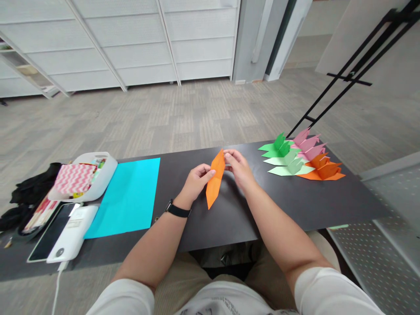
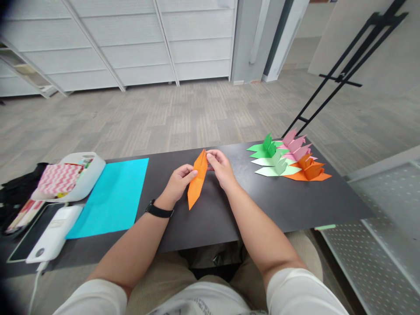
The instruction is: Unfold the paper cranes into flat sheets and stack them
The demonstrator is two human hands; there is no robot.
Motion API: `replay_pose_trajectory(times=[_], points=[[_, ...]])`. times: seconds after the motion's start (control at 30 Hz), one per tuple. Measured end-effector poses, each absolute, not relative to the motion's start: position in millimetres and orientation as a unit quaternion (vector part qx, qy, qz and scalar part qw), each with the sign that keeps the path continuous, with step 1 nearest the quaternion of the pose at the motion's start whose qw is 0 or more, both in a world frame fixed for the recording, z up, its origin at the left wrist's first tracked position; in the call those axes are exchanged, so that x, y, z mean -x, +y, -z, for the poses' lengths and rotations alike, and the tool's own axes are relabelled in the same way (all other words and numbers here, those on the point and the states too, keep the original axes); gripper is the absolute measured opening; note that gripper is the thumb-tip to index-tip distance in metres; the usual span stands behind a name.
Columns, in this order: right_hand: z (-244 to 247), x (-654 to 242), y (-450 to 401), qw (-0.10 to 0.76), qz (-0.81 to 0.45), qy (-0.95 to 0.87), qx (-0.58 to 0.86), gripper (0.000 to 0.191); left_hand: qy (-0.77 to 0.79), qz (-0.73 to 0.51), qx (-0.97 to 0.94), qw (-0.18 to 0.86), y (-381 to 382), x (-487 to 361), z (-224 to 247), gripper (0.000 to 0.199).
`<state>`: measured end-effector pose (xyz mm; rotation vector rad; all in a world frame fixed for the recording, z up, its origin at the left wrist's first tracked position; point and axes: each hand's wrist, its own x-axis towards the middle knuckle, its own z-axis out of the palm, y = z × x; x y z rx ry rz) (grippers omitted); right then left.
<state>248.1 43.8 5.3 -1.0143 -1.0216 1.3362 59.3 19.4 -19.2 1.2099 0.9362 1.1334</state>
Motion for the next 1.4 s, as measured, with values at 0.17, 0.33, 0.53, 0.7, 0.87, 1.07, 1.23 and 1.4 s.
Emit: replay_pose_trajectory(times=[0.17,0.33,0.53,0.7,0.87,1.07,1.23,1.4], points=[[0.3,-243.3,41.2,0.425,-0.635,-0.490,0.419,0.042,0.411,-0.572,-0.435,0.561,26.8,-57.9,22.9,0.038],[6.9,-244.2,43.4,0.441,-0.644,-0.473,0.408,0.039,0.366,-0.570,-0.414,0.607,26.9,-57.6,20.5,0.043],[6.7,-246.1,45.4,0.444,-0.650,-0.463,0.407,0.041,0.380,-0.561,-0.430,0.597,24.0,-59.4,18.5,0.040],[9.5,-241.8,44.3,0.460,-0.650,-0.461,0.392,0.048,0.365,-0.550,-0.449,0.603,22.7,-59.6,20.4,0.041],[9.5,-241.0,43.8,0.468,-0.643,-0.469,0.384,0.045,0.364,-0.560,-0.470,0.577,24.1,-58.0,23.9,0.038],[6.9,-242.1,42.9,0.486,-0.607,-0.487,0.397,0.042,0.376,-0.545,-0.493,0.564,24.7,-57.1,25.8,0.039],[2.7,-241.8,39.3,0.497,-0.595,-0.504,0.380,0.039,0.394,-0.568,-0.541,0.479,24.3,-55.3,24.4,0.028],[0.3,-236.3,33.3,0.466,-0.606,-0.551,0.334,0.058,0.388,-0.600,-0.526,0.462,24.2,-57.1,21.6,0.026]])
